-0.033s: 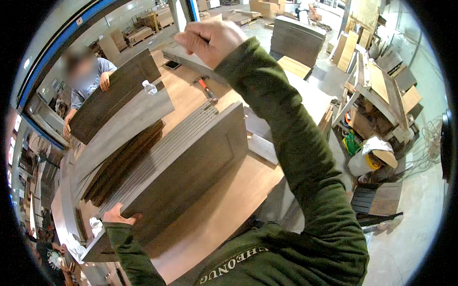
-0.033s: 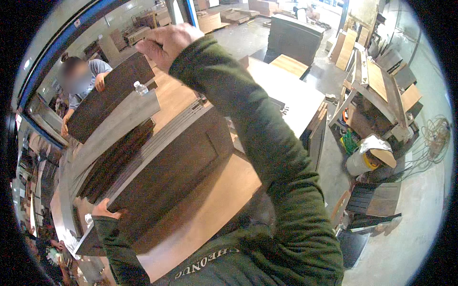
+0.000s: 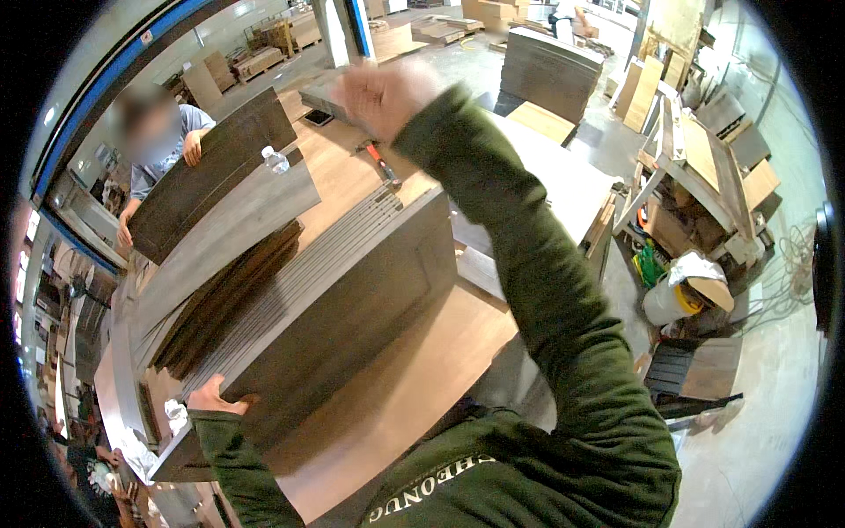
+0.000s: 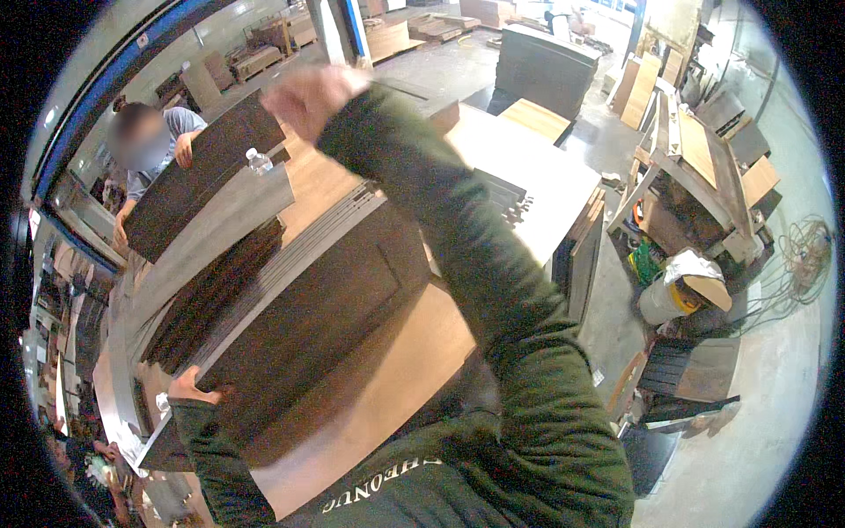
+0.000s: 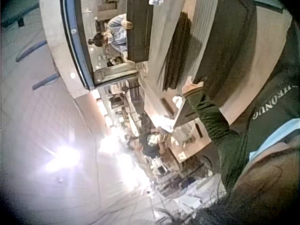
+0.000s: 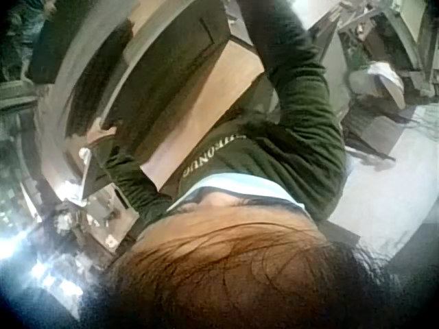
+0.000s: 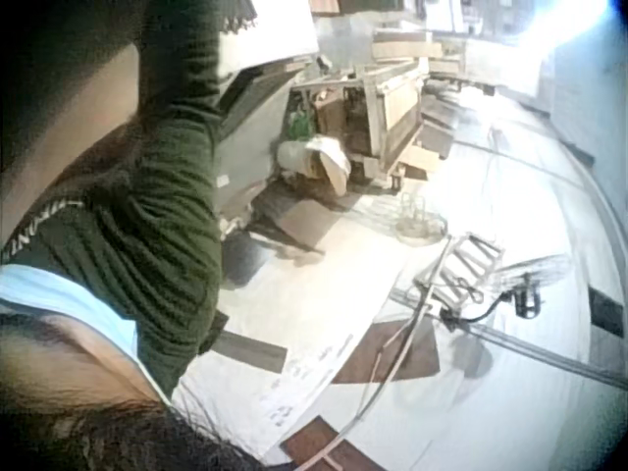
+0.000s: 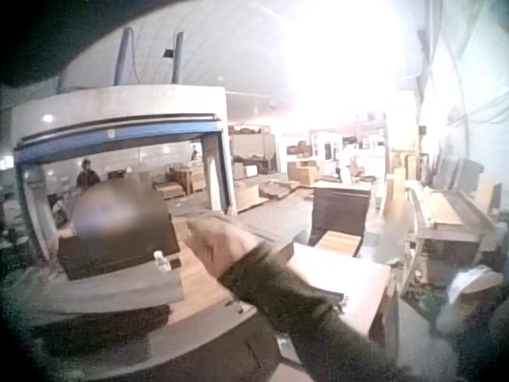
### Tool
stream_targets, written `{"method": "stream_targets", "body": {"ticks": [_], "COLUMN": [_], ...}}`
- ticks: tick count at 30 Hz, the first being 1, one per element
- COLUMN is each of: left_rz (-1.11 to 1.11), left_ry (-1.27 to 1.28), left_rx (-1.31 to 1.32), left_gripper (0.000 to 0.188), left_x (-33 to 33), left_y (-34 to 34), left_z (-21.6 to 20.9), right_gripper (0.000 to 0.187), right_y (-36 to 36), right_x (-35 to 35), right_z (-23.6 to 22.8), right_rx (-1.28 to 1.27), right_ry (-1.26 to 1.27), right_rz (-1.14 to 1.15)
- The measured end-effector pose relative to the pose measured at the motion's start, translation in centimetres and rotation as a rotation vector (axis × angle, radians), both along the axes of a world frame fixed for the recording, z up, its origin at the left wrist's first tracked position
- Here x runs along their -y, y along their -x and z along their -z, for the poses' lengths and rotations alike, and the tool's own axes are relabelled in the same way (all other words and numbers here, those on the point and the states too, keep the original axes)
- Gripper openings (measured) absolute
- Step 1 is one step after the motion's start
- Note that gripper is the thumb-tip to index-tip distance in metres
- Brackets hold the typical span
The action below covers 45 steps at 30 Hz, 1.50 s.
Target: The person picks up, flips, and organizes wood cabinet panels and frame components on a large work table while coworkers perform similar tasks nearby.
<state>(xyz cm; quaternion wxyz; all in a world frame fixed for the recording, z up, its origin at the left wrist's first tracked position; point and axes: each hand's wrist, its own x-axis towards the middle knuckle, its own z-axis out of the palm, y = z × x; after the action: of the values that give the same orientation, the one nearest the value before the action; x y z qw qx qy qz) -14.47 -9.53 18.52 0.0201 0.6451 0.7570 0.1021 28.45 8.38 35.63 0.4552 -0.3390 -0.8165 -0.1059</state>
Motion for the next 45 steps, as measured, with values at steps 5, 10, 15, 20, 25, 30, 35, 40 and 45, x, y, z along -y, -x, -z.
{"method": "stream_targets", "body": {"ticks": [5, 10, 15, 20, 25, 30, 35, 40, 45], "left_rz": [0.047, -0.03, 0.012, -0.007, -0.074, -0.059, -0.047, -0.063, -0.068], "left_ry": [-0.207, -0.132, -0.248, -0.176, -0.147, -0.112, -0.189, -0.193, -0.255], "left_rx": [-0.113, 0.042, -0.144, -0.092, -0.134, -0.147, -0.072, -0.086, -0.318], "left_gripper": [0.052, 0.05, 0.05, 0.047, 0.051, 0.05, 0.046, 0.037, 0.046], "left_x": [0.3, 0.6, 0.6, -0.3, 1.1, 1.1, 1.4, 2.2, 4.0], "left_y": [-0.6, -2.4, -2.0, -1.7, -1.9, -2.9, -3.8, -3.0, -2.4], "left_z": [-0.3, -1.8, -0.6, -1.0, -1.3, -1.7, -1.4, -1.2, -0.7], "right_gripper": [0.025, 0.015, 0.026, 0.023, 0.018, 0.01, 0.034, 0.041, 0.06], "right_y": [3.0, -0.1, -1.3, 0.2, -1.2, -11.8, -13.0, -12.0, -7.8], "right_x": [-2.9, -8.6, -2.8, -8.4, -3.7, 2.1, 7.8, 3.4, 3.5], "right_z": [13.3, 12.3, -0.6, 17.5, 15.1, 24.5, 37.6, 36.8, 26.6], "right_rx": [0.32, 0.609, -0.025, 0.159, -0.329, -0.307, 0.17, 0.113, -0.651], "right_ry": [0.667, -0.228, -0.094, 0.056, 0.267, 0.19, 0.775, 0.832, 0.841], "right_rz": [0.063, -0.15, -0.313, -0.121, -0.322, 0.364, 0.478, 0.449, -0.226]}}
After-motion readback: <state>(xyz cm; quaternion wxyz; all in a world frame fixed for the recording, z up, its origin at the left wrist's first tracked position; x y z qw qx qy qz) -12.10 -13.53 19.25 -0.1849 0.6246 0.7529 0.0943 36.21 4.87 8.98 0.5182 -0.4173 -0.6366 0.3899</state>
